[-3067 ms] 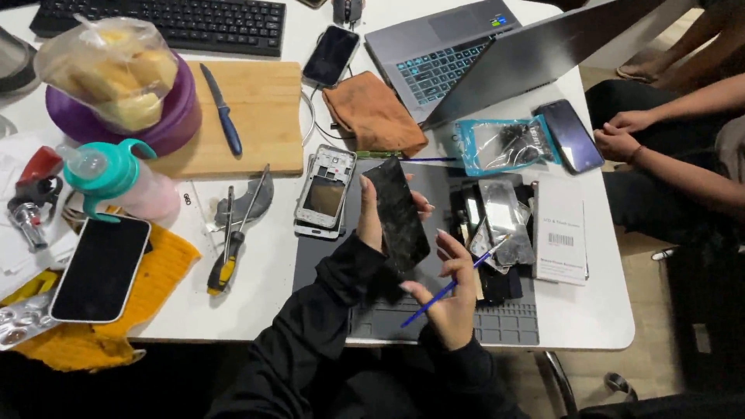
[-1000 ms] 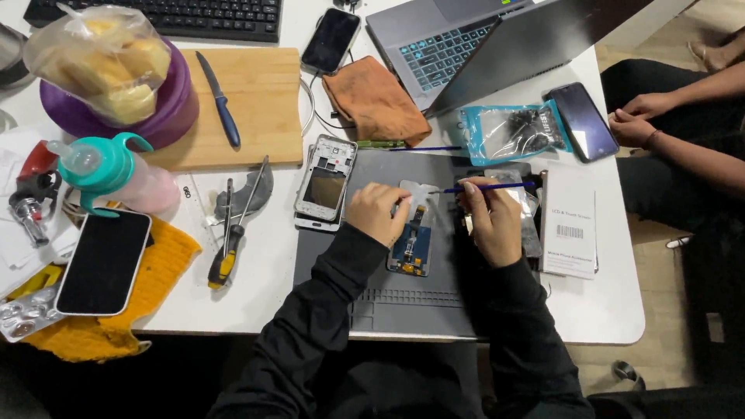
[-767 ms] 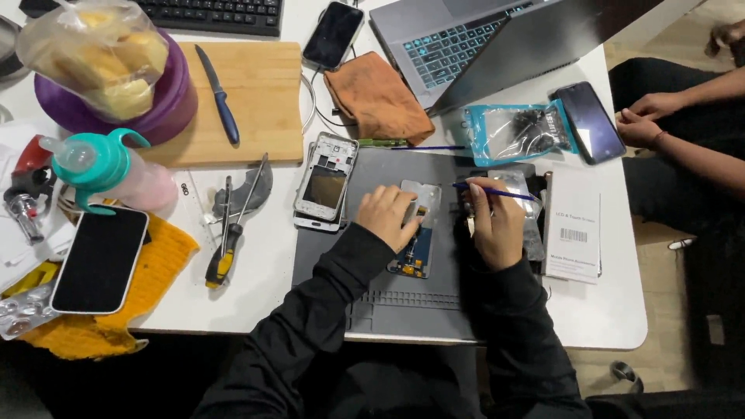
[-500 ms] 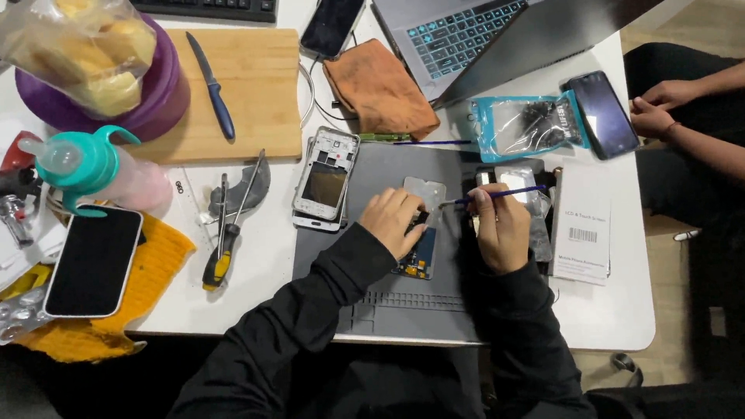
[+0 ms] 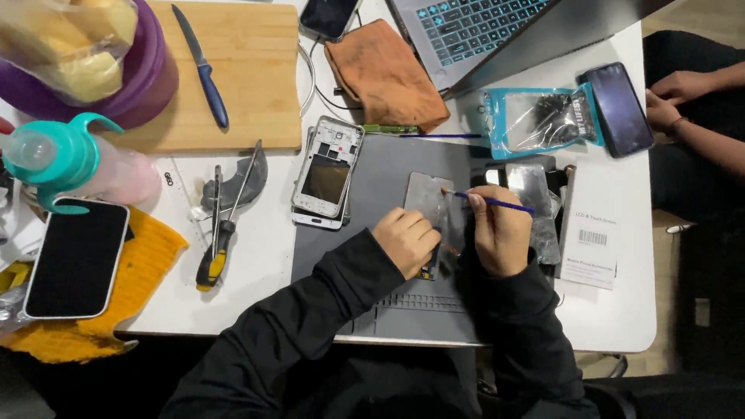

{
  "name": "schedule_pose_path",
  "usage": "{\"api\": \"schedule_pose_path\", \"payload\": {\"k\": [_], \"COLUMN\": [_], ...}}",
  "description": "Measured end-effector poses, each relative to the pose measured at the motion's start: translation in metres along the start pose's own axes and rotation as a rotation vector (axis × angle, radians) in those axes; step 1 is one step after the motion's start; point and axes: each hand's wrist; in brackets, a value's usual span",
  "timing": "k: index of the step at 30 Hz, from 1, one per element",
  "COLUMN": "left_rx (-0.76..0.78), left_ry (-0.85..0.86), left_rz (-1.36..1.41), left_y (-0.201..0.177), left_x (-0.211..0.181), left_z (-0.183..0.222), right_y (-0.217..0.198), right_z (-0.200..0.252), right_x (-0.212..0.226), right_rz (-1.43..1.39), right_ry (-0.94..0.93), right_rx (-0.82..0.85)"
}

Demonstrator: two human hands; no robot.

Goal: Applying adhesive to the frame of a disassembled smartphone using a precision applicator tool.

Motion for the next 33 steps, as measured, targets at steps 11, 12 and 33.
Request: {"api": "schedule_pose_path", "payload": {"k": [11, 12, 33], "left_rx": [-0.069, -0.081, -0.079], "left_ry": [0.003, 0.011, 0.049], "left_rz": [0.051, 0.060, -0.085], "left_y": [-0.015, -0.015, 0.005], "left_x": [-0.014, -0.015, -0.024], "left_z": [-0.012, -0.011, 0.008], "right_y": [0.005, 0.006, 0.014], "right_z": [-0.006, -0.008, -0.008], "right_x": [0.008, 0.011, 0.020], "right_rz": [-0.016, -0.015, -0.098], "right_ry": [-0.015, -0.033, -0.097], "right_rx": [-0.011, -0.009, -0.018]}}
Point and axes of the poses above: each hand's wrist, its own z-axis away from the middle knuckle, its own y-axis out of the palm, x = y × z, and after that the axes turned 6 degrees about -y, right-handed
